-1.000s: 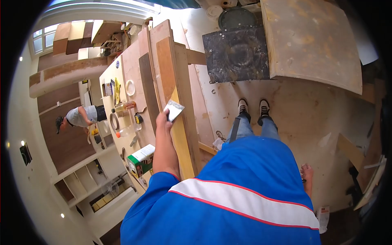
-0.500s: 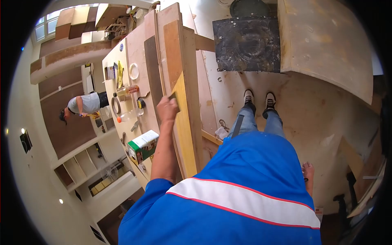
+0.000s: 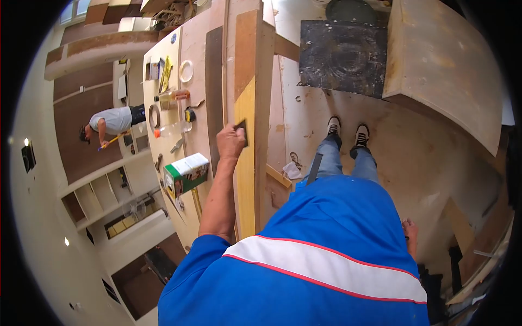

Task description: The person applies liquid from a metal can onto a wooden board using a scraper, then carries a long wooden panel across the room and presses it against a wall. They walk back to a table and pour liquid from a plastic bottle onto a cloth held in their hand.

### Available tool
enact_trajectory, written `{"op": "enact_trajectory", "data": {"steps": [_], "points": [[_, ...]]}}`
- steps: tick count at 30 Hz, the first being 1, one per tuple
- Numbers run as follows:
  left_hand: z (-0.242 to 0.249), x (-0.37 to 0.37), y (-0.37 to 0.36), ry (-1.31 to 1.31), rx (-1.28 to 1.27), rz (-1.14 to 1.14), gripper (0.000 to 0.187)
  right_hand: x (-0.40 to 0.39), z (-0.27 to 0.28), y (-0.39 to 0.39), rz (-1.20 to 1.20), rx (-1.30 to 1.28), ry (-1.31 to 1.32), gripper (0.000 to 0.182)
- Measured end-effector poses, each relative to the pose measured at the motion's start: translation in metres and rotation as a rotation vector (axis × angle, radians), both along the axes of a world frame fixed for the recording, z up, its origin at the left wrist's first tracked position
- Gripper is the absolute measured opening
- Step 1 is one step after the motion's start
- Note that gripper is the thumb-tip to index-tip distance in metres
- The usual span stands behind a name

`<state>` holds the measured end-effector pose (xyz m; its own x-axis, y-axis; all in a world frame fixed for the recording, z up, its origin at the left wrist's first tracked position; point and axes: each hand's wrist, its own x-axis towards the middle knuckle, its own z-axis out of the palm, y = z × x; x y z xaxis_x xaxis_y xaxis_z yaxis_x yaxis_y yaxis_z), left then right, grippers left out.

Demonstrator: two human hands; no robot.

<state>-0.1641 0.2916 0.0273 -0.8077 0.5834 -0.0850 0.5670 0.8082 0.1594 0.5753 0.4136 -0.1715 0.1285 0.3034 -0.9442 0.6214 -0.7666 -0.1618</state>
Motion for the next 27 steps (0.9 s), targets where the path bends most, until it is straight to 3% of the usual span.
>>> {"op": "enact_trajectory", "data": {"steps": [3, 8, 10, 13, 16, 18, 19, 20, 22, 25, 27], "points": [[-0.006, 0.019, -0.019, -0.255, -0.117, -0.061, 0.020, 0.003, -0.007, 0.006, 0.105, -0.022, 0.020, 0.072], [-0.017, -0.004, -0.078, 0.190, -0.145, -0.054, 0.014, 0.012, -0.004, 0.015, -0.088, 0.060, 0.111, 0.070], [-0.003, 0.003, -0.083, 0.188, -0.114, 0.090, 0.016, 0.012, 0.002, 0.013, -0.122, 0.070, 0.142, 0.071], [-0.002, 0.019, -0.099, -0.034, 0.041, 0.155, 0.021, 0.013, 0.003, 0.001, -0.117, 0.043, 0.173, 0.073], [-0.050, 0.014, -0.167, -0.401, 0.288, 0.347, 0.027, 0.004, 0.010, -0.025, -0.098, 0.053, 0.138, 0.074], [-0.073, 0.006, -0.228, -0.273, 0.301, 0.483, 0.026, 0.000, 0.015, -0.046, -0.081, 0.079, 0.116, 0.074], [-0.062, 0.015, -0.231, -0.209, 0.307, 0.548, 0.025, 0.000, 0.014, -0.059, -0.073, 0.092, 0.116, 0.073], [-0.045, 0.023, -0.240, -0.049, 0.090, 0.485, 0.023, 0.003, 0.015, -0.073, -0.067, 0.104, 0.112, 0.073], [-0.035, 0.040, -0.253, 0.340, -0.063, 0.284, 0.016, 0.010, 0.015, -0.091, 0.041, 0.127, 0.131, 0.073], [-0.030, 0.074, -0.239, 0.264, 0.022, 0.009, 0.008, 0.003, 0.033, -0.124, 0.117, 0.150, 0.087, 0.073], [-0.031, 0.116, -0.211, 0.089, -0.156, -0.142, 0.004, 0.009, 0.031, -0.141, 0.122, 0.149, 0.077, 0.072]]}}
